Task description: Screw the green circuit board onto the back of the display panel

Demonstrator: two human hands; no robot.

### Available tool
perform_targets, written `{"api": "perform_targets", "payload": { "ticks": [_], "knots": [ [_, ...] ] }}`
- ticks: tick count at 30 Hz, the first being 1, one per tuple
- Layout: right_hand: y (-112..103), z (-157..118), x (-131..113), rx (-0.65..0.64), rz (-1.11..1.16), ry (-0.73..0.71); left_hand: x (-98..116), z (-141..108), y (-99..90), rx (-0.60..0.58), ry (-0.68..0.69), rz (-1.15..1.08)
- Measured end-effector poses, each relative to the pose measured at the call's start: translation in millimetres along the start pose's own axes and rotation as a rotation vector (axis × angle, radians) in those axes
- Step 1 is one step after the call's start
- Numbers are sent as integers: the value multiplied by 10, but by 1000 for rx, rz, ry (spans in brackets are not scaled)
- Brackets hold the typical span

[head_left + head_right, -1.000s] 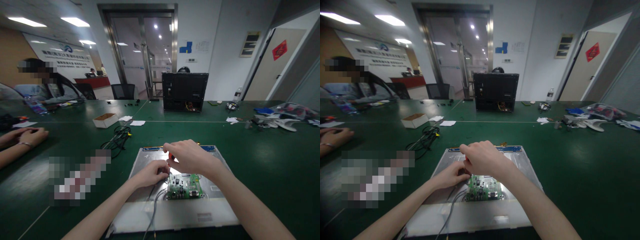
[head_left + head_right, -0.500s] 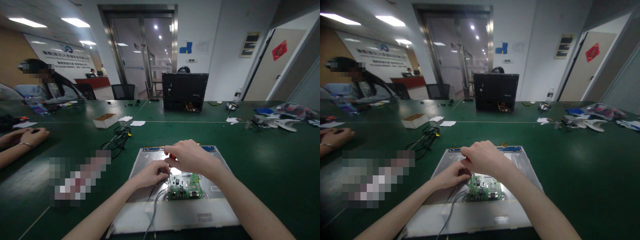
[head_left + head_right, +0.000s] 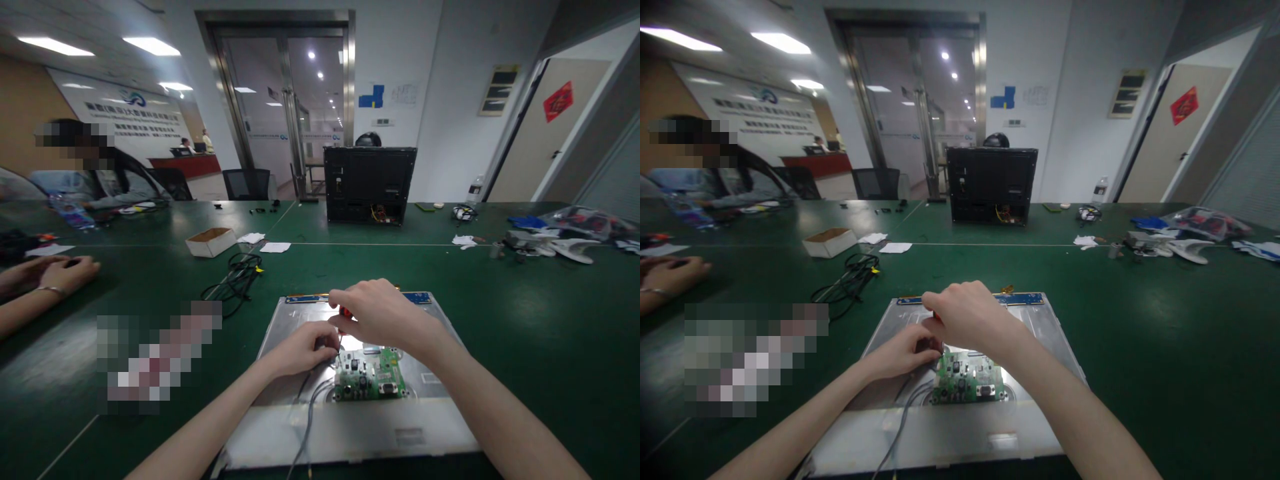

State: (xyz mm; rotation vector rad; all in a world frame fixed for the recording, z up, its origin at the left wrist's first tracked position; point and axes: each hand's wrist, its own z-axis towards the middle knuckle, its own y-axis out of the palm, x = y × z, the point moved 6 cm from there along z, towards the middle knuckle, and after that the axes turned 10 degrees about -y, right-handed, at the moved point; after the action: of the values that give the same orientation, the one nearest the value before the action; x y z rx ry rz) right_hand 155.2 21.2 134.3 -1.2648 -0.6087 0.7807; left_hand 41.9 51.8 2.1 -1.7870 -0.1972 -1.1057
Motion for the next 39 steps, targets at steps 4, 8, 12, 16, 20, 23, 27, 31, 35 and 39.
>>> {"api": "perform_targets", "payload": {
  "ticks": [4, 8, 12, 16, 20, 23, 27, 31, 35, 39],
  "knots": [
    [-19, -17, -39, 40, 46, -47, -17, 9, -5, 4, -6, 11],
    [-26, -20, -42, 38, 57, -53, -15, 7, -6, -1, -10, 16],
    [-18, -14, -34, 40, 47, -49, -13, 4, -3, -5, -12, 16],
    [-7, -16, -36, 43, 39, -51, -19, 8, -4, -3, -20, 19],
    [-8, -14, -20, 28, 29, -30, 0, 5, -8, -1, -30, 15],
    [-3, -6, 10, -1, 11, 7, 25, -3, -6, -9, -31, 7],
    [5, 2, 23, -29, -20, 26, 40, -11, -6, -23, -33, 7],
    [2, -3, 18, -22, -42, 32, 37, -10, -22, -7, -31, 22],
    [1, -14, 2, -10, -4, 14, 15, -1, -18, 2, -23, 31],
    [-4, -23, -28, 9, 40, -29, -7, 5, -6, -4, -5, 34]
  ]
}}
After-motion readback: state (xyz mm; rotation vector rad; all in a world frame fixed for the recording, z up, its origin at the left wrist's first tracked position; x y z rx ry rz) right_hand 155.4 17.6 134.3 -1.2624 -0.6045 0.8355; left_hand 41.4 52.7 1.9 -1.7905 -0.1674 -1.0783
